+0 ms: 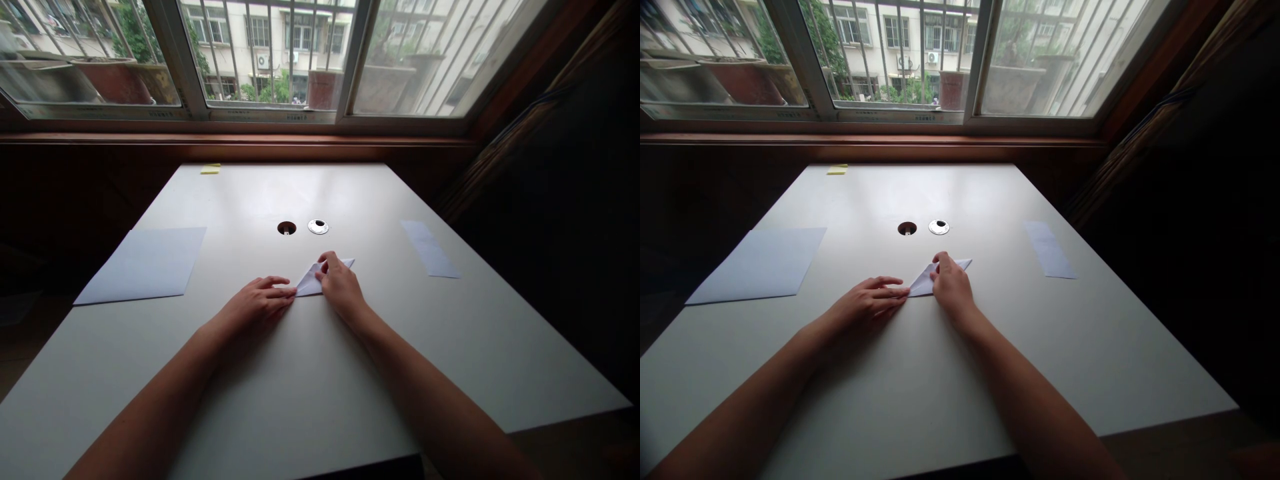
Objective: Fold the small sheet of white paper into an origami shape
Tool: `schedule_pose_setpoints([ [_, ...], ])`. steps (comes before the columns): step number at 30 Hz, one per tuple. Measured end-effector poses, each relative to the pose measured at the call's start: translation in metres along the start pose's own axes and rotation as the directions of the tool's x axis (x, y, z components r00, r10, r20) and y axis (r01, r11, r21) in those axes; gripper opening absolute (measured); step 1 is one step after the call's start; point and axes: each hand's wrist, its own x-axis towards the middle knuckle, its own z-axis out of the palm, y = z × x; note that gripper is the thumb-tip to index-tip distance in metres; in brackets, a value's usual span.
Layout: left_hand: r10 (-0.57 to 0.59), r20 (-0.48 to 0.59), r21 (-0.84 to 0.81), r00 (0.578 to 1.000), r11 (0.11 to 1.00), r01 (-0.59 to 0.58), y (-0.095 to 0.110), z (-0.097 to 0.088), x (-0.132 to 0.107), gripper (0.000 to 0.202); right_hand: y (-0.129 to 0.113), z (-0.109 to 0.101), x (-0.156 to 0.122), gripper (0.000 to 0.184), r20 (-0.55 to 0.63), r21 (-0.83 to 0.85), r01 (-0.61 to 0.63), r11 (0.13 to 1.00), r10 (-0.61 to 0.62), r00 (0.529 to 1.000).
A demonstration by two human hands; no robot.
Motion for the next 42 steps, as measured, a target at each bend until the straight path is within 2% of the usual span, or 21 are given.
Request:
schedule_pose_setpoints([
  [10,-0.046,0.059,0.063,0.997,0.997,0.042,0.012,-0.007,0.005,0.029,-0.001,0.002,0.000,0.021,-0.017,0.001,-0.008,1.000,0.008,1.000],
  [14,-0.115,0.094,0.138,0.989,0.985,0.102,0.019,-0.012,0.008,0.034,0.001,0.004,0.000,0.021,-0.028,0.006,0.005,1.000,-0.005,1.000],
  [21,-0.178,0.132,0.200,0.975,0.968,0.150,0.027,-0.015,0.012,0.035,0.005,0.004,0.000,0.024,-0.121,-0.017,0.039,0.999,-0.041,0.992],
  [24,-0.200,0.135,0.222,0.970,0.961,0.167,0.031,-0.016,0.014,0.035,0.003,0.002,0.000,0.021,-0.154,-0.042,0.077,0.996,-0.083,0.985],
  [26,-0.212,0.127,0.233,0.969,0.956,0.179,0.033,-0.016,0.015,0.035,-0.001,0.000,-0.002,0.016,-0.155,-0.080,0.146,0.986,-0.157,0.975],
  [29,-0.219,0.111,0.228,0.969,0.955,0.190,0.035,-0.016,0.017,0.036,-0.008,-0.002,-0.005,0.009,-0.071,-0.117,0.268,0.956,-0.277,0.958],
  [32,-0.204,0.089,0.205,0.975,0.962,0.183,0.033,-0.015,0.015,0.036,-0.012,-0.003,-0.007,0.009,0.069,-0.084,0.321,0.943,-0.316,0.946],
  [36,-0.145,0.036,0.148,0.989,0.979,0.138,0.022,-0.010,0.008,0.033,-0.011,-0.001,-0.006,0.014,0.164,-0.021,0.264,0.964,-0.257,0.952],
  [41,-0.119,-0.076,-0.055,0.990,0.992,0.115,0.005,-0.003,0.000,0.029,-0.008,-0.001,-0.002,0.012,0.175,0.019,0.225,0.974,-0.224,0.959],
  [42,-0.146,-0.095,-0.088,0.985,0.987,0.138,0.003,-0.002,0.000,0.028,-0.008,-0.001,-0.002,0.012,0.178,0.025,0.221,0.975,-0.222,0.959],
])
